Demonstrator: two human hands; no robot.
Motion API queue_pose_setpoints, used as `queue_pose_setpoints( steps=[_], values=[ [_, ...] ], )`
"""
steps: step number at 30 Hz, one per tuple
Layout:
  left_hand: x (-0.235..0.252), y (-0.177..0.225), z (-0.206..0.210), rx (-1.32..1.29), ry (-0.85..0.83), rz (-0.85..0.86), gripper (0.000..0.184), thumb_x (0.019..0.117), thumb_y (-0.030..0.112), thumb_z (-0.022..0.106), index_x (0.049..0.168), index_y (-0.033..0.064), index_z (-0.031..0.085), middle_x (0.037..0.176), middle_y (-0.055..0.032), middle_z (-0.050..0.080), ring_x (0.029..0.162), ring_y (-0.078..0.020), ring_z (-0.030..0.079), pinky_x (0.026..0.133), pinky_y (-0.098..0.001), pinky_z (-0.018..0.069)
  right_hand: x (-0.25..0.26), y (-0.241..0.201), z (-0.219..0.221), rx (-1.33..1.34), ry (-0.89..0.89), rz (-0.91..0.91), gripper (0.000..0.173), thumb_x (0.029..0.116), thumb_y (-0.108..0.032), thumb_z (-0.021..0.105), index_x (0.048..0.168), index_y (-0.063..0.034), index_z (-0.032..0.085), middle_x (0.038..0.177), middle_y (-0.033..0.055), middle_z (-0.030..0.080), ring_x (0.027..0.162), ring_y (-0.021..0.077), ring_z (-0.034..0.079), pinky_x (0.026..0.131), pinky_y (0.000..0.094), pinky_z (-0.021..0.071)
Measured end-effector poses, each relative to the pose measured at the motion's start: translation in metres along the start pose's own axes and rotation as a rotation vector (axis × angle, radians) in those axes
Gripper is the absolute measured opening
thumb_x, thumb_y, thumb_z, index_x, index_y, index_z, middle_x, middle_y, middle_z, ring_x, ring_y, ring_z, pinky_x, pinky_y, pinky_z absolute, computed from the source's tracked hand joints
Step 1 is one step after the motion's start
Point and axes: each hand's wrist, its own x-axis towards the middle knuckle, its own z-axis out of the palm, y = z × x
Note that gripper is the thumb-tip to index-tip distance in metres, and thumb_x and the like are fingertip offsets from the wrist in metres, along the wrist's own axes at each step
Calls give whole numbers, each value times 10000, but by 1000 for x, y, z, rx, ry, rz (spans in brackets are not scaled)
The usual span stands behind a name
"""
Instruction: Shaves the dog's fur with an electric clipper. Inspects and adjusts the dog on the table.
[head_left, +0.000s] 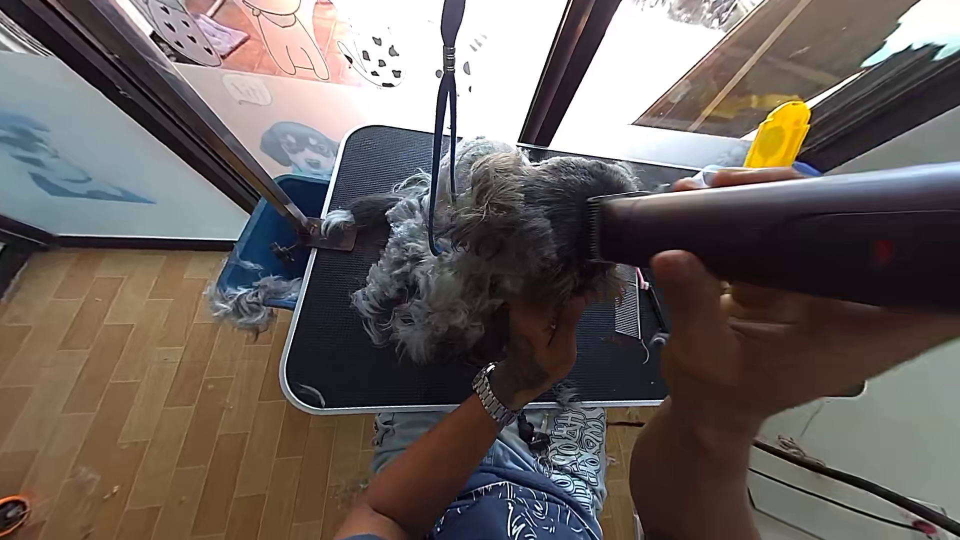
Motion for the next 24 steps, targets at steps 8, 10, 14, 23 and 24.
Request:
queue_pose_setpoints(
  steps=[8, 10, 14, 23, 24],
  values=[
    [-7, 7, -1, -76, -43, -84, 197, 959, 86, 533, 998, -69, 650, 914, -119, 668, 913, -70, 649, 854, -217, 538, -20, 0, 21, 69, -306, -28, 646, 873, -118, 793, 1421, -15, 468, 1286, 106, 669, 1198, 203, 655, 1019, 391, 571],
    [-8, 4, 1, -66, -30, -54, 232, 994, 98, 531, 900, -57, 677, 827, -97, 678, 839, -50, 655, 805, -205, 543, -20, -8, 12, 156, -203, 30, 678, 870, -156, 814, 1428, -135, 430, 1260, 28, 689, 1163, 218, 682, 998, 436, 590],
    [-13, -6, 6, -78, -26, -32, 259, 1060, 154, 514, 981, -18, 691, 940, -70, 700, 946, -48, 663, 879, -253, 567, -6, 1, -15, 16, 111, 43, 783, 810, -171, 878, 1372, -53, 345, 1220, 98, 673, 1129, 306, 690, 971, 510, 599],
    [-23, -6, 11, -96, -31, -59, 206, 1015, 92, 540, 991, -25, 707, 966, -82, 701, 961, -62, 658, 897, -263, 558, -8, 3, 7, -93, 1, 89, 807, 840, -144, 843, 1443, -40, 317, 1270, 51, 631, 1171, 188, 663, 963, 403, 605],
    [-25, -5, 11, -92, -33, -61, 194, 1009, 89, 542, 1001, -19, 704, 975, -74, 701, 965, -51, 656, 900, -253, 554, -9, 2, 9, -32, -25, 106, 781, 830, -129, 849, 1418, -49, 342, 1256, 52, 646, 1173, 201, 668, 975, 415, 606]
  ],
)
